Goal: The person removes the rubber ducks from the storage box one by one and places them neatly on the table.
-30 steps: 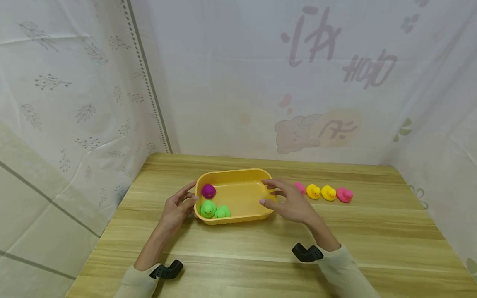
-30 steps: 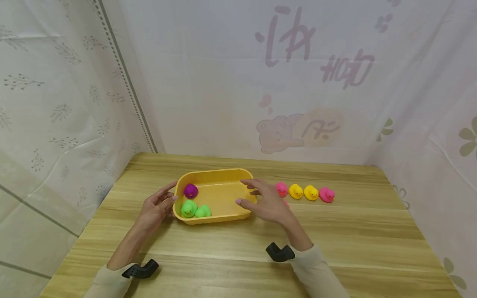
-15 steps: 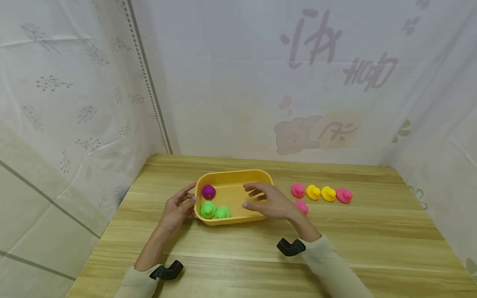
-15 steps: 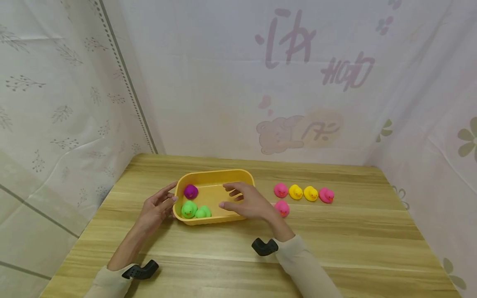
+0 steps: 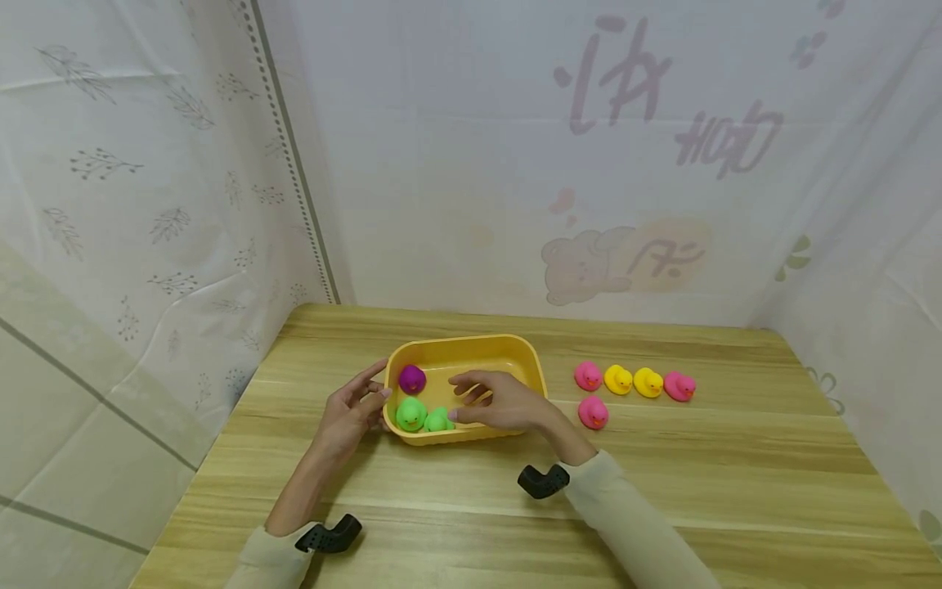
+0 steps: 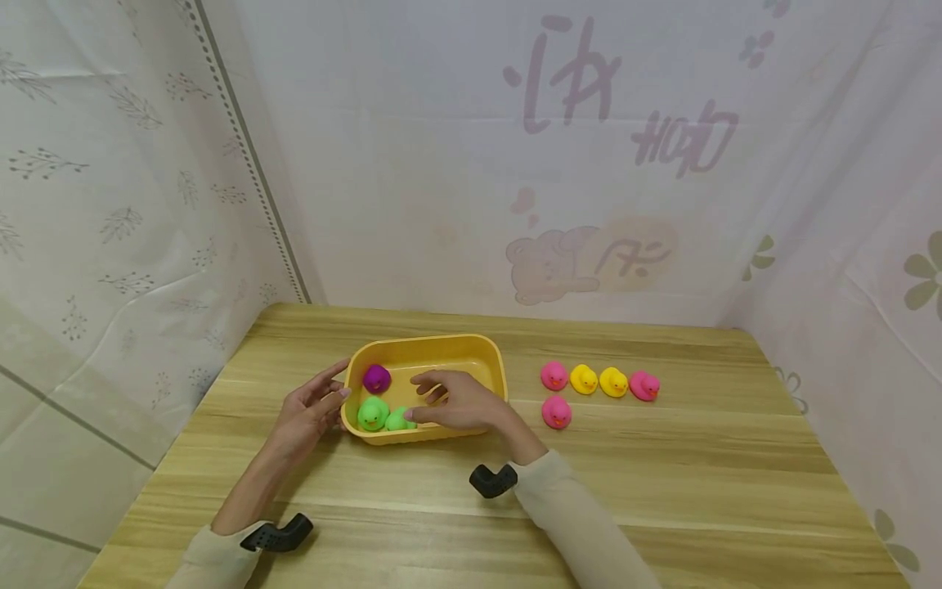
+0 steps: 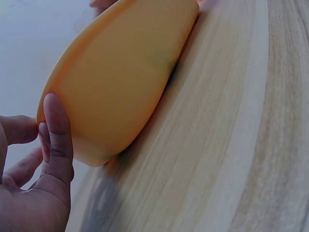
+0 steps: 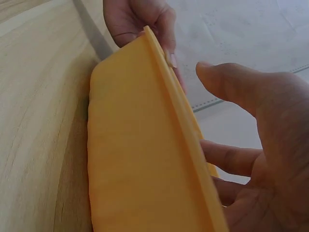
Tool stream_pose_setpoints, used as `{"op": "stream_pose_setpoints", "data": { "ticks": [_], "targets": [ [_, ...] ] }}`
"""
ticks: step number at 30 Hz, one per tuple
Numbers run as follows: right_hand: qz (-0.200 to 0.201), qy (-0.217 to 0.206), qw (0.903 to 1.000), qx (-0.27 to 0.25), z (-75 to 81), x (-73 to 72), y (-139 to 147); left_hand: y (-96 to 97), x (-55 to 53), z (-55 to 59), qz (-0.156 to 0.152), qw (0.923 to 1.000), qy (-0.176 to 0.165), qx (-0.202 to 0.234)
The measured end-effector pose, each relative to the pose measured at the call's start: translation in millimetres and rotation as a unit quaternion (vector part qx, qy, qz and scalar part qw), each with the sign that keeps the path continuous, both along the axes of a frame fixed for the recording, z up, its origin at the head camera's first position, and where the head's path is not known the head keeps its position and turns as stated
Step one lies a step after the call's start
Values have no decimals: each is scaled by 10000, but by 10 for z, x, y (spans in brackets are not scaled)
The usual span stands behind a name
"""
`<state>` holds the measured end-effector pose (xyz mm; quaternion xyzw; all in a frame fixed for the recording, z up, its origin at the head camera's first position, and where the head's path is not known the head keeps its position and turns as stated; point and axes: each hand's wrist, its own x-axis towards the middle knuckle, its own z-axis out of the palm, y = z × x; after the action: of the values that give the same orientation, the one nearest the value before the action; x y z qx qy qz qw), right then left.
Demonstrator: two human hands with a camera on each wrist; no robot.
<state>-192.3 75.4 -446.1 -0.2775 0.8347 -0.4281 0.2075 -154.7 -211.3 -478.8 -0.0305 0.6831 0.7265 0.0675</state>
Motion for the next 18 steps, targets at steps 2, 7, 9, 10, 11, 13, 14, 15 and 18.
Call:
{"op": "stream_pose_setpoints", "data": {
  "ticks": [2,7,9,10,11,13,14,15,18],
  "targets": [
    [92,-46,9999,72,-6,-11,-34,1,-1,0,7,10000,-8,0],
    [249,-218,9990,283,-25,-36,-107,3,0,2,26,10000,-28,8],
    [283,-243,9987,350,-41,-51,-130,5,0,4,32,10000,-37,1],
    [290,-253,9985,380,-46,-56,-141,5,0,5,32,10000,-49,-6],
    [305,-251,9984,411,-55,-63,-151,5,0,6,36,10000,-52,-4],
    [309,-277,9981,451,-53,-70,-171,5,1,8,39,10000,-54,0],
    [306,-282,9980,469,-56,-77,-180,5,1,8,36,10000,-48,11],
    [311,-297,9980,471,-56,-80,-190,5,1,8,37,10000,-41,23],
    [317,-335,9979,461,-73,-97,-219,7,1,9,32,10000,-38,35]
  ]
}}
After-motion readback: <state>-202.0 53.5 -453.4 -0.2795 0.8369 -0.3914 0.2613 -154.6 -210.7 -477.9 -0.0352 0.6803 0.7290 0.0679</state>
